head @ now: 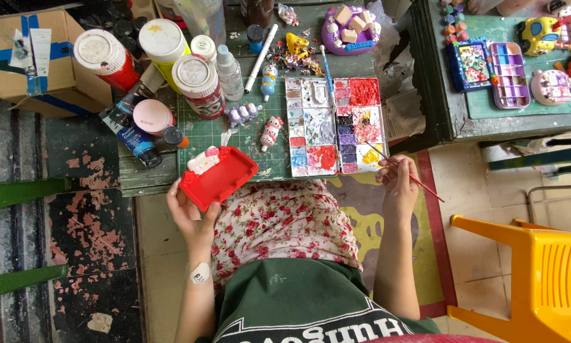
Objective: The person paints a small white figurine with red paint using a fine brush, rotating the object to apply color to multiple sides. They then dip the brush into a palette to load more paint and continue detailing the figurine.
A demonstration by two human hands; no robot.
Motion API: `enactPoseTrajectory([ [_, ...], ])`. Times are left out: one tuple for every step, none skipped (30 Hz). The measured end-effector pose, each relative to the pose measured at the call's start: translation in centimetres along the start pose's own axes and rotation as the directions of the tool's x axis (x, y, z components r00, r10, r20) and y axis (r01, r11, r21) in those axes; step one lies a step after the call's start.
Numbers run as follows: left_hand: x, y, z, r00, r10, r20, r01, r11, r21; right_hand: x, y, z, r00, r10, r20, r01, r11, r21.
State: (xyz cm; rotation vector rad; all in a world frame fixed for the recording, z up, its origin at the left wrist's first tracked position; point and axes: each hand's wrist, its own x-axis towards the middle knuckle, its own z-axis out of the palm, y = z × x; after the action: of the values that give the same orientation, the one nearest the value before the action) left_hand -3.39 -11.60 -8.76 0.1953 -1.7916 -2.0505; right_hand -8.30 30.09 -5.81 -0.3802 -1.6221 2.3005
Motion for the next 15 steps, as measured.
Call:
enactPoseTrajectory([
  [0.1, 0.1, -0.3, 1.000, -0.001, 0.008, 0.001, 1.000, -0.004, 0.0, 0.0, 0.0, 1.000, 0.003, 0.000, -0.003, 1.000, 0.005],
  [0.2, 0.0, -0.7, 1.000, -0.001, 0.016, 0.001, 1.000, -0.007, 0.1, 0.0, 0.1, 1.000, 0.006, -0.001, -0.006, 1.000, 0.011],
  [0.3, 0.0, -1.1, 1.000, -0.007, 0.029, 0.007, 1.000, 0.014, 0.1, 0.0, 0.0, 1.000, 0.009, -0.002, -0.008, 1.000, 0.016],
  [0.5, 0.1, -1.5, 0.999, -0.014, 0.042, 0.013, 0.999, 0.034, 0.2, 0.1, -0.1, 1.000, 0.004, -0.014, -0.004, 1.000, 0.013],
  [0.6, 0.1, -1.9, 0.998, -0.022, 0.054, 0.019, 0.998, 0.054, 0.3, 0.0, -0.2, 1.000, 0.000, -0.026, 0.001, 1.000, 0.008],
  [0.6, 0.0, -2.3, 0.998, -0.031, 0.057, 0.027, 0.996, 0.080, 0.4, 0.1, -0.3, 0.999, -0.004, -0.038, 0.004, 1.000, 0.004],
  [0.6, 0.0, -2.6, 0.997, -0.041, 0.059, 0.034, 0.994, 0.106, 0.4, 0.1, -0.5, 0.999, 0.000, -0.038, 0.001, 1.000, 0.010],
  [0.7, 0.0, -2.8, 0.997, -0.049, 0.061, 0.041, 0.991, 0.130, 0.5, 0.2, -0.7, 0.999, 0.002, -0.037, -0.001, 1.000, 0.015],
  [0.8, 0.0, -3.0, 0.997, -0.037, 0.071, 0.025, 0.988, 0.156, 0.5, 0.2, -0.9, 0.999, 0.003, -0.037, -0.002, 1.000, 0.021],
  [1.0, 0.0, -3.3, 0.996, -0.023, 0.081, 0.008, 0.984, 0.180, 0.5, 0.2, -1.0, 0.999, -0.001, -0.042, 0.002, 1.000, 0.023],
  [1.2, 0.0, -3.4, 0.996, -0.010, 0.091, -0.009, 0.979, 0.204, 0.6, 0.3, -1.2, 0.999, -0.005, -0.045, 0.006, 1.000, 0.025],
  [1.4, 0.1, -3.5, 0.994, -0.009, 0.106, -0.021, 0.961, 0.275, 0.5, 0.3, -1.3, 0.999, -0.008, -0.049, 0.010, 1.000, 0.026],
  [1.5, 0.3, -3.6, 0.993, -0.009, 0.120, -0.033, 0.938, 0.344, 0.5, 0.2, -1.4, 0.999, 0.000, -0.050, 0.002, 0.999, 0.042],
  [1.7, 0.5, -3.7, 0.991, -0.010, 0.135, -0.046, 0.911, 0.411, 0.6, 0.2, -1.6, 0.999, 0.007, -0.050, -0.004, 0.998, 0.058],
  [1.8, 0.6, -3.6, 0.989, 0.013, 0.149, -0.077, 0.899, 0.432, 0.7, 0.1, -1.6, 0.999, 0.014, -0.049, -0.010, 0.997, 0.074],
])
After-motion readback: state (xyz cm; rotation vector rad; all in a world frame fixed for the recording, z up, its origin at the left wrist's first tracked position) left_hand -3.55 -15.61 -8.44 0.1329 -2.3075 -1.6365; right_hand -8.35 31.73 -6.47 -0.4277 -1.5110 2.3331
